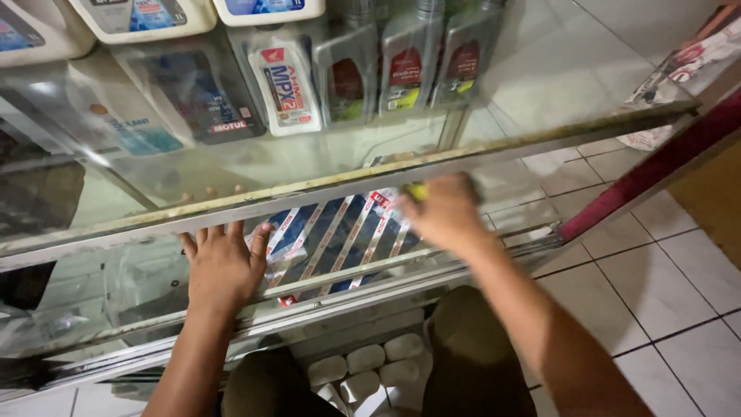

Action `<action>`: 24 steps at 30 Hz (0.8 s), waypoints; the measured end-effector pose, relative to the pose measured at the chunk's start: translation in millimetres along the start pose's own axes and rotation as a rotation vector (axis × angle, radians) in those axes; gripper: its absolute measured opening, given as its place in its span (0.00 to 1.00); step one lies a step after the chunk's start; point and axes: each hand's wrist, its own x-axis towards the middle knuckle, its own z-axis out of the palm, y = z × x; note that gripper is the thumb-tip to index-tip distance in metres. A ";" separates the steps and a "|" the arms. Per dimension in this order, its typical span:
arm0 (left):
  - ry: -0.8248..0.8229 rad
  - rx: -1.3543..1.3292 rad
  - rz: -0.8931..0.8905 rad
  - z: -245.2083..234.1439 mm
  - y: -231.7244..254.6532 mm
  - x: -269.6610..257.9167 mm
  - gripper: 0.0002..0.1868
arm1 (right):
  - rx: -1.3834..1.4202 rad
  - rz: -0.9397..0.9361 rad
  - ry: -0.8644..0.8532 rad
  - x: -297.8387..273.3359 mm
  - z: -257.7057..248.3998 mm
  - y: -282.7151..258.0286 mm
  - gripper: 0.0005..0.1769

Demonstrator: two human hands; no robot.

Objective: Wiping down engine oil bottles with a cloth and cleaning the glass shelves of a display cabinet.

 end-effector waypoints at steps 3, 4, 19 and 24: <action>0.023 -0.017 -0.004 30.0 -20.7 4.0 0.40 | 0.176 -0.185 0.057 -5.3 -7.3 -65.6 0.30; 0.014 -0.025 0.003 46.8 -33.1 7.3 0.39 | 0.263 -0.324 0.032 -13.1 -18.5 -82.5 0.34; -0.051 -0.022 -0.051 15.5 -18.5 0.1 0.39 | -0.221 0.012 -0.158 82.2 56.3 135.9 0.31; -0.044 -0.017 -0.051 8.6 -16.5 4.9 0.42 | -0.405 0.002 -0.122 70.4 19.3 69.4 0.35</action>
